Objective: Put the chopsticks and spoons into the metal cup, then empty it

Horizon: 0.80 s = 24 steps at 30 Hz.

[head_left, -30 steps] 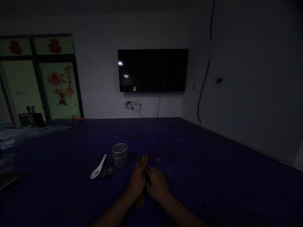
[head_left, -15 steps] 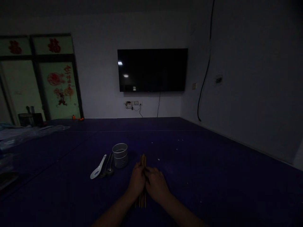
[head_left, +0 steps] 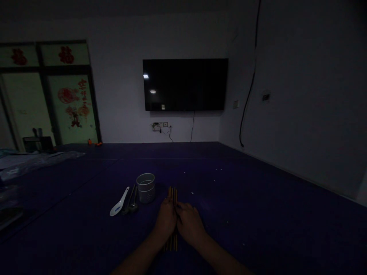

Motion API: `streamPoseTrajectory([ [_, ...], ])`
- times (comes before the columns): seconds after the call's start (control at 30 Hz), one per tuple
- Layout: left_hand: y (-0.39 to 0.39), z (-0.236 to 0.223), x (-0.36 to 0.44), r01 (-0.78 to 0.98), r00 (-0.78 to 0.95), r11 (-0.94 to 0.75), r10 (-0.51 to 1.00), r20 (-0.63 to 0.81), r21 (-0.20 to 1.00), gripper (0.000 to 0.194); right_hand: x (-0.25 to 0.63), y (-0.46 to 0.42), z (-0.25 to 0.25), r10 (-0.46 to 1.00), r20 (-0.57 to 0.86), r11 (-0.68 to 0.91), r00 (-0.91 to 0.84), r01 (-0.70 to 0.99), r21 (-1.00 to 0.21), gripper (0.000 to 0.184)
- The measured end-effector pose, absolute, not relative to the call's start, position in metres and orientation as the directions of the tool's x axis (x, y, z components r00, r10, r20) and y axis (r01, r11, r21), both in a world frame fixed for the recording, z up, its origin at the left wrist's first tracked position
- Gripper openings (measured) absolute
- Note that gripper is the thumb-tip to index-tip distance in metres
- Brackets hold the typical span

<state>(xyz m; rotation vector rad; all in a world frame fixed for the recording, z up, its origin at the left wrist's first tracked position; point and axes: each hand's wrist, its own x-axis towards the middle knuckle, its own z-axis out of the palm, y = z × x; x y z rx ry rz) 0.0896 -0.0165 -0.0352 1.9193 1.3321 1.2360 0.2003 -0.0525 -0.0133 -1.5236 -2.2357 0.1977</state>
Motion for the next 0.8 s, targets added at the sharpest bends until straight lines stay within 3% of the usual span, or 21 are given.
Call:
streamPoseTrajectory([
  [0.23,-0.019,-0.036,0.086,0.660,0.145,-0.400,0.898,0.415,0.636,0.036,0.200,-0.051,-0.016,0.918,0.260,0.375,-0.298,0.866,-0.331,0.038],
  [0.47,-0.022,-0.027,0.088,0.809,0.224,-0.361,0.919,0.325,0.464,0.042,0.200,-0.053,-0.013,0.917,0.253,0.380,-0.309,0.872,-0.310,0.039],
  [0.8,-0.023,-0.032,0.087,0.811,0.250,-0.416,0.882,0.399,0.412,0.046,0.200,-0.052,-0.014,0.915,0.263,0.382,-0.306,0.868,-0.317,0.041],
])
